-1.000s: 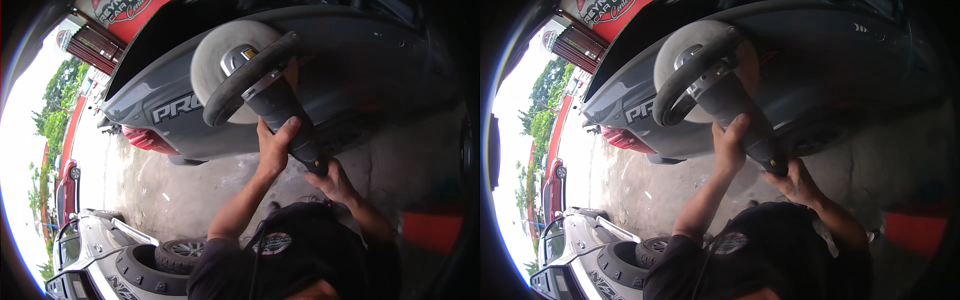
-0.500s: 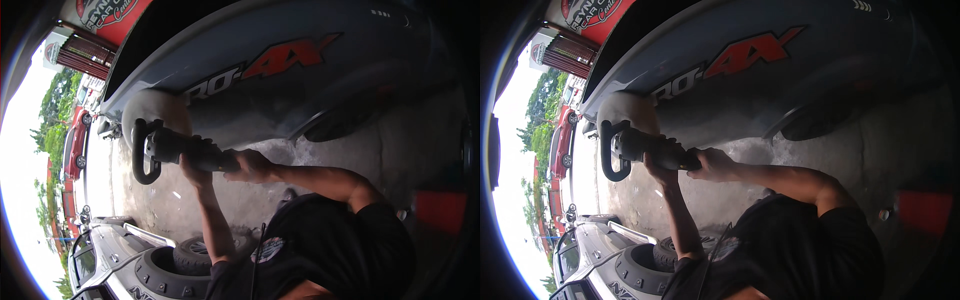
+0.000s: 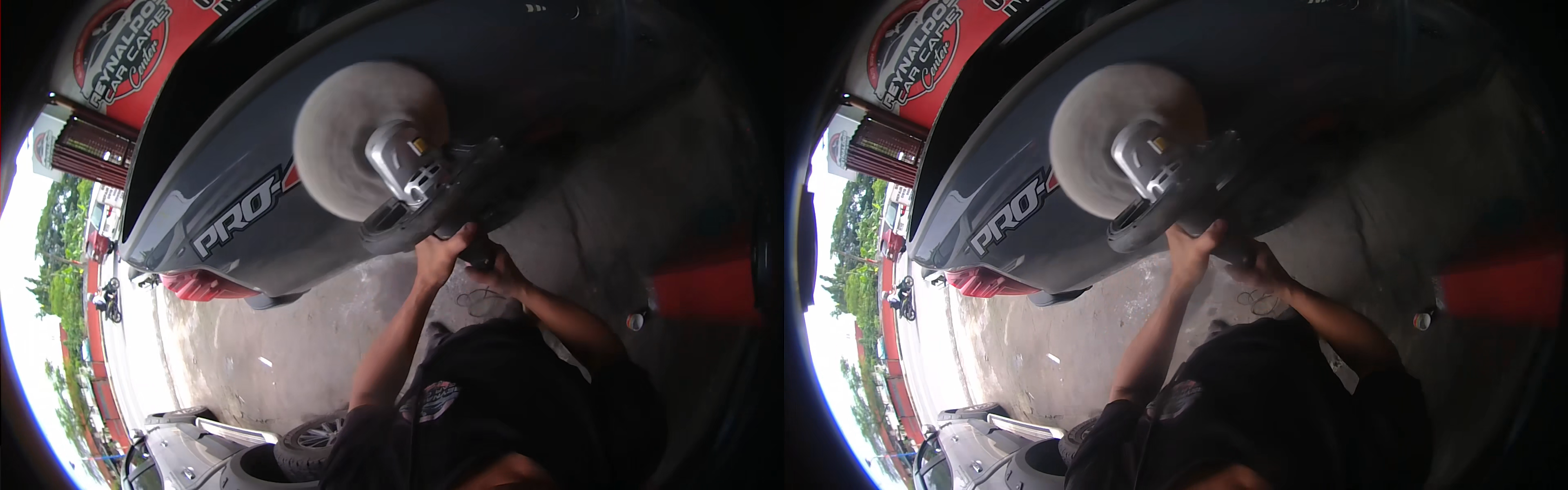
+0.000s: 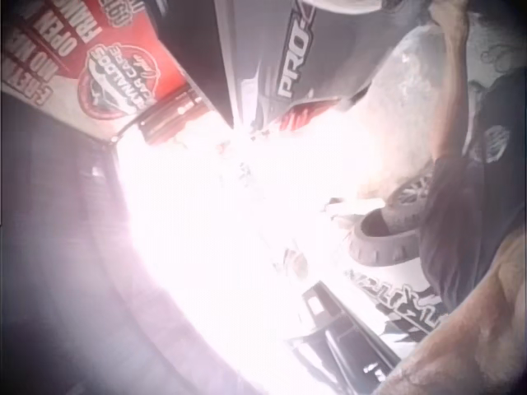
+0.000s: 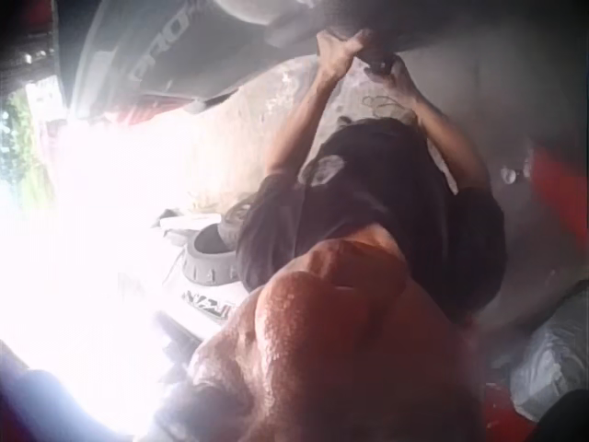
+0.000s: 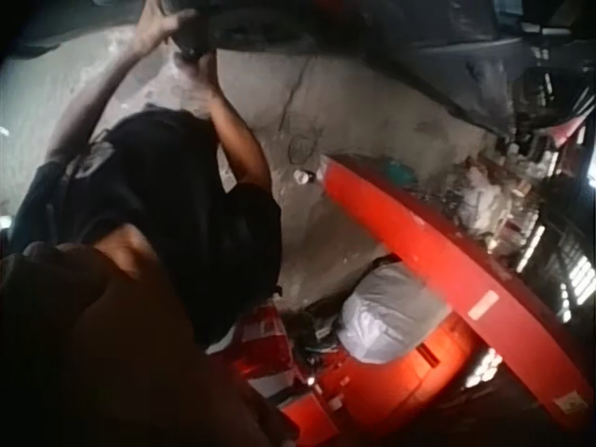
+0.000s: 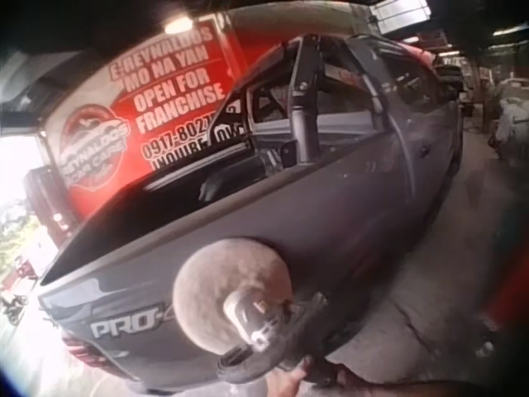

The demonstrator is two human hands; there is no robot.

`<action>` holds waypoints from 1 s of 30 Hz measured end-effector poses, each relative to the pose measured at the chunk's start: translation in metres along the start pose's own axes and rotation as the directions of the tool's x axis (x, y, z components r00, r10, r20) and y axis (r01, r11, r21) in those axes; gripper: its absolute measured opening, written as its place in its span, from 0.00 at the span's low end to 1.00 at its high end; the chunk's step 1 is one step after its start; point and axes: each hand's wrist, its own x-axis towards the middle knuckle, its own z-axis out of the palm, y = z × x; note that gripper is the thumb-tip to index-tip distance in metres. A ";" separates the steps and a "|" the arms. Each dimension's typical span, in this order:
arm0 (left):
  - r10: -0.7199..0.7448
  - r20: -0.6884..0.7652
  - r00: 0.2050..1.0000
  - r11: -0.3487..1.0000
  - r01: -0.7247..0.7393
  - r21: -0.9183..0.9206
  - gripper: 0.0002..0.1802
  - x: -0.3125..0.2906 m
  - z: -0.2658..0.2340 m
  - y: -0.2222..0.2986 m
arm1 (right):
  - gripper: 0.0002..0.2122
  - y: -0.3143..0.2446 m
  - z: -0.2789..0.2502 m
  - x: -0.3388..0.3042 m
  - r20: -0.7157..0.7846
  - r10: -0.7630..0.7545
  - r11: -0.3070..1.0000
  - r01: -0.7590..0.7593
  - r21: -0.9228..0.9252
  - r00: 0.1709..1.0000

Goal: The person applies a white compound to the rear quarter panel of a grey SUV and then uses a rotary polisher to buff the surface. The person works on the area around the 'PRO-4X' decal, moving the tool in circular motions to smooth the paint.

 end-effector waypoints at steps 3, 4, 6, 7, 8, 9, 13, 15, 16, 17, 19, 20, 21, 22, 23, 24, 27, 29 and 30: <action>0.008 0.164 0.986 1.000 -0.009 0.006 0.36 0.026 0.043 -0.009 | 0.11 0.000 -0.027 -0.018 -0.106 0.152 0.960 -0.121 0.254 0.983; -0.064 0.233 0.970 0.992 0.087 -0.090 0.40 0.031 0.054 0.003 | 0.08 -0.003 -0.026 -0.019 -0.194 0.090 0.968 -0.040 0.246 0.977; -0.086 0.217 0.972 0.990 0.108 -0.094 0.47 0.031 0.059 0.019 | 0.08 -0.015 -0.023 -0.020 -0.190 0.090 0.962 -0.036 0.270 0.978; -0.101 0.191 0.976 0.986 0.124 -0.114 0.48 0.028 0.057 0.020 | 0.08 -0.018 -0.018 -0.019 -0.189 0.092 0.959 -0.036 0.281 0.978; -0.105 0.136 0.985 0.988 0.119 -0.103 0.48 0.023 0.047 0.020 | 0.08 -0.015 -0.010 -0.018 -0.164 0.093 0.959 -0.044 0.279 0.982; -0.103 0.095 0.990 0.990 0.112 -0.089 0.47 0.017 0.037 0.022 | 0.09 -0.012 -0.001 -0.015 -0.137 0.086 0.969 -0.051 0.243 0.987; -0.007 -0.091 0.996 1.000 0.007 -0.007 0.41 -0.018 -0.044 0.014 | 0.13 -0.025 0.065 0.000 -0.065 -0.058 0.995 0.063 0.080 0.996; -0.030 -0.178 0.984 0.998 0.039 0.048 0.38 -0.039 -0.099 0.012 | 0.15 -0.013 0.107 0.013 0.069 -0.094 0.992 0.088 0.086 0.993; -0.029 -0.176 0.984 0.993 0.047 0.104 0.44 -0.047 -0.130 0.016 | 0.18 -0.019 0.131 0.020 0.137 -0.082 0.995 0.075 0.060 0.987; -0.007 -0.207 0.978 0.992 0.034 0.124 0.44 -0.054 -0.160 0.020 | 0.21 -0.028 0.161 0.024 0.127 -0.022 0.998 0.014 0.065 0.992; 0.028 -0.273 0.962 0.987 0.016 0.158 0.43 -0.072 -0.216 0.024 | 0.21 -0.033 0.212 0.036 0.180 0.000 1.000 0.004 -0.026 0.984; 0.032 -0.280 0.959 0.995 -0.005 0.097 0.43 -0.078 -0.244 0.026 | 0.21 -0.038 0.238 0.044 0.192 -0.037 0.996 0.052 -0.071 0.981; 0.036 -0.286 0.958 0.999 -0.025 0.039 0.43 -0.085 -0.273 0.027 | 0.21 -0.042 0.261 0.053 0.275 -0.098 0.986 0.131 -0.104 0.956; 0.082 -0.303 0.950 0.997 -0.082 0.011 0.44 -0.091 -0.300 0.027 | 0.21 -0.048 0.284 0.063 0.311 -0.110 0.968 0.172 -0.181 0.944; 0.126 -0.317 0.940 0.990 -0.139 -0.017 0.44 -0.096 -0.327 0.027 | 0.22 -0.054 0.309 0.073 0.344 -0.118 0.943 0.214 -0.255 0.932; 0.161 -0.362 0.918 0.979 -0.195 -0.060 0.44 -0.100 -0.351 0.024 | 0.22 -0.059 0.332 0.083 0.361 -0.168 0.945 0.254 -0.207 0.917; 0.228 -0.441 0.868 0.933 -0.325 -0.156 0.42 -0.113 -0.415 0.037 | 0.20 -0.077 0.395 0.100 0.367 -0.255 0.939 0.319 -0.128 0.895; 0.246 -0.455 0.856 0.911 -0.364 -0.193 0.40 -0.120 -0.451 0.044 | 0.15 -0.094 0.426 0.107 0.355 -0.258 0.932 0.328 -0.153 0.898; 0.262 -0.459 0.849 0.901 -0.385 -0.198 0.40 -0.125 -0.462 0.046 | 0.16 -0.095 0.432 0.107 0.357 -0.251 0.937 0.319 -0.144 0.900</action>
